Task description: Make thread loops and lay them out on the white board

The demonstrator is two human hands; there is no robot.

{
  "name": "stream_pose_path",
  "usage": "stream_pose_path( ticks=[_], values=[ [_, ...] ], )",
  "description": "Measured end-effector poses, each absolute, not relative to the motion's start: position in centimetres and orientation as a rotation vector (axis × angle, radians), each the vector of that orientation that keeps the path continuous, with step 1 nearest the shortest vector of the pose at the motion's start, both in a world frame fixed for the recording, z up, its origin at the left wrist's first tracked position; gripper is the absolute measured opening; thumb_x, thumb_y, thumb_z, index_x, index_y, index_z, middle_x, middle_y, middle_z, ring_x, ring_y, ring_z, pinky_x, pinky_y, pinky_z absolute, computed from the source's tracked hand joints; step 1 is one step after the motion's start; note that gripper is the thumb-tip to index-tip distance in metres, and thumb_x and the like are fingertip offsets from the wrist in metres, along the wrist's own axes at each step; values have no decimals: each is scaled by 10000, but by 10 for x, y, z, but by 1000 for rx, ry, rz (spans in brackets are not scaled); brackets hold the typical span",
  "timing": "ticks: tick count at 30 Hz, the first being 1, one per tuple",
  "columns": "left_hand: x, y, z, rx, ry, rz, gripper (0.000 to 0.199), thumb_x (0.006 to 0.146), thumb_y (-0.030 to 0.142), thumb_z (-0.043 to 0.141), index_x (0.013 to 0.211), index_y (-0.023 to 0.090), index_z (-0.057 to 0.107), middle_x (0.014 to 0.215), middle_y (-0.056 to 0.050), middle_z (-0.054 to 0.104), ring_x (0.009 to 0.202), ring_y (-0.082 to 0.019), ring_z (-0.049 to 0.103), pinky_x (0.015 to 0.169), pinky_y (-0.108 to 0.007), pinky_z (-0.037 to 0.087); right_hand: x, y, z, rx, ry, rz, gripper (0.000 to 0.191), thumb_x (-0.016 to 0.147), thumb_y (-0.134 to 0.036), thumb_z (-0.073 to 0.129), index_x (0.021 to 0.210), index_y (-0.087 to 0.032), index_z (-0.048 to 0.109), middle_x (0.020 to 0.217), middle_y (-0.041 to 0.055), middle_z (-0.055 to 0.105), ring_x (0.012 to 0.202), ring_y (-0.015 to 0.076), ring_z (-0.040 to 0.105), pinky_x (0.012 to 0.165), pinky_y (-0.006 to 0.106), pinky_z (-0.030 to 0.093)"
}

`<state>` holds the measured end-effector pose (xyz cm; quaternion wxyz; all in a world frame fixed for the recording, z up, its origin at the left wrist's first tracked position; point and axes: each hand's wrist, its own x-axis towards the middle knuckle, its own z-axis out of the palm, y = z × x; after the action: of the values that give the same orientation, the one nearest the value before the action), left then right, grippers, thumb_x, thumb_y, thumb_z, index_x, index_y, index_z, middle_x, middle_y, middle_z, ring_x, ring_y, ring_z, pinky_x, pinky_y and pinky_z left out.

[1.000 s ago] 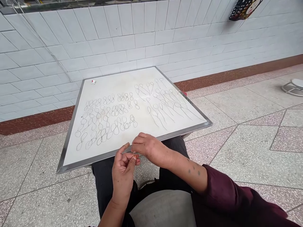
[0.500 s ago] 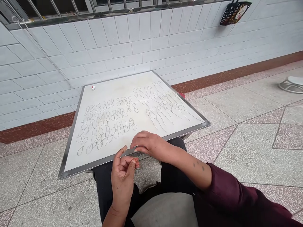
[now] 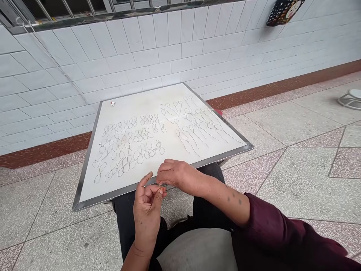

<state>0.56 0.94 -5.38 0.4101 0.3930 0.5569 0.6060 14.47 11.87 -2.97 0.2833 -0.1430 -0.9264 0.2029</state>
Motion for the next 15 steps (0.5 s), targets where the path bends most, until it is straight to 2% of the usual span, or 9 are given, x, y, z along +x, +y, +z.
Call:
stream_pose_path(
  ticks=[2,4,7,12,15],
  values=[
    [5,9,-53,1006,1433,1534,515,834,346,741,1298,232,551,723,40,674,740,-151,658,828,-321,544,142,118,-32,-399,-2441,570,148,983,-168,562,890,-195,674,881,39,657,841,176,556,706,280,473],
    [4,8,-54,1026,1476,1547,509,837,349,737,1300,235,559,738,31,683,746,-156,661,814,-319,545,141,118,-34,-476,-2373,599,33,953,-208,639,948,-184,661,913,47,662,871,179,585,718,277,487],
    [4,7,-55,1059,1530,1553,524,846,357,727,1327,245,554,755,22,696,750,-161,667,797,-314,544,140,118,-36,-609,-2306,609,234,870,-277,758,1039,-163,644,909,53,670,853,180,625,702,272,507],
    [3,5,-58,1087,1542,1539,539,855,359,717,1351,247,536,772,16,705,775,-162,677,816,-314,537,141,113,-36,-614,-2316,550,98,950,-201,652,1042,-168,664,940,65,719,882,174,674,752,275,540],
    [3,4,-57,1074,1520,1540,538,859,348,713,1355,249,527,775,17,704,797,-164,681,834,-317,534,140,110,-38,-636,-2329,501,104,964,-176,617,1053,-169,671,951,67,734,876,176,684,747,278,549]
  ],
)
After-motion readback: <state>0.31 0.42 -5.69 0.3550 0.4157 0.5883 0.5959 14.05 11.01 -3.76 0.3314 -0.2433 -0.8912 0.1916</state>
